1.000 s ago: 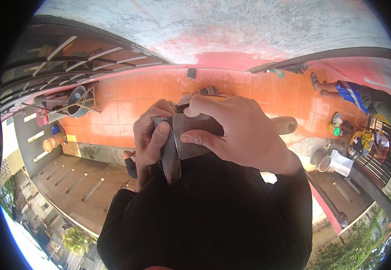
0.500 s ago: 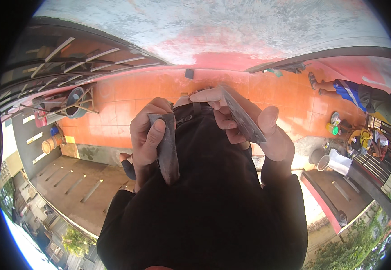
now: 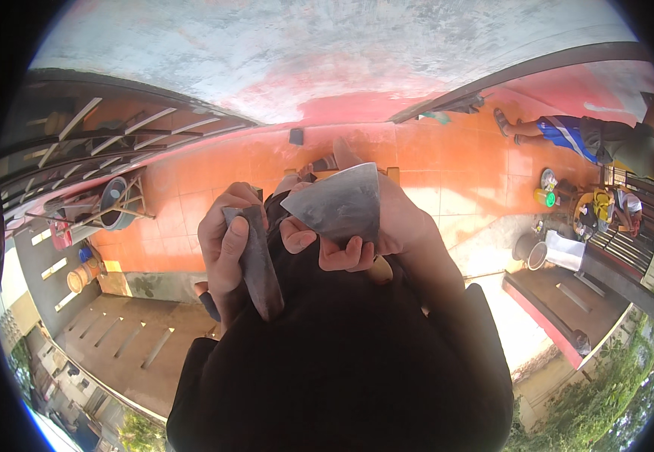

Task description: The person sharpens a metal scraper using a sharpening stone. They hold the stone in one hand and the scraper in the other, rubbing the blade against the stone to hone the edge. The person stands on a chair to reach the work area.

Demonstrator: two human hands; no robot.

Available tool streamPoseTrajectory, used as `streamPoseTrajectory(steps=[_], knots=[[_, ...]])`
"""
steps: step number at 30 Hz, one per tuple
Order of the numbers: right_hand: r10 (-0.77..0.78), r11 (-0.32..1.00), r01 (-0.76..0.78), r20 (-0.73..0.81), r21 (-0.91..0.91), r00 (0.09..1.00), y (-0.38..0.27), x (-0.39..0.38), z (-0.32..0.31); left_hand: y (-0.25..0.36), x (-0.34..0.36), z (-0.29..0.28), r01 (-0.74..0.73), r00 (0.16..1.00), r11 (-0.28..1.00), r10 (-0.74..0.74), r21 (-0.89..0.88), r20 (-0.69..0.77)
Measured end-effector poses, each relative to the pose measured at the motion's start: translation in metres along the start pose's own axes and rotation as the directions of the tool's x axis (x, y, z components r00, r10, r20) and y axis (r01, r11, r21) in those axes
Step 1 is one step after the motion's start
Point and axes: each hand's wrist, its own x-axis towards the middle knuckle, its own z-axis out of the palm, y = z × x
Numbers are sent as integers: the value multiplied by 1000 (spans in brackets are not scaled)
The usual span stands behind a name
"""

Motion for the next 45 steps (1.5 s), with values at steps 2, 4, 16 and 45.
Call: streamPoseTrajectory(steps=[2, 4, 16, 45], knots=[[30, 999, -30, 22, 31, 999, -3, 3, 4, 3, -2, 3, 47, 999, 999, -47, -13, -15], [2, 988, -10, -52, -151, 999, -4, 2, -1, 2, 2, 0, 53, 998, 998, -53, -38, 19], [-700, 74, -164, -168, -984, 694, 26, 18, 15, 17, 14, -2, 342, 934, 910, -357, 236, 22], [-624, 351, -347, -493, -870, 606, 27, -44, -139, 1, -10, -15, 331, 941, 921, -305, 205, -148]])
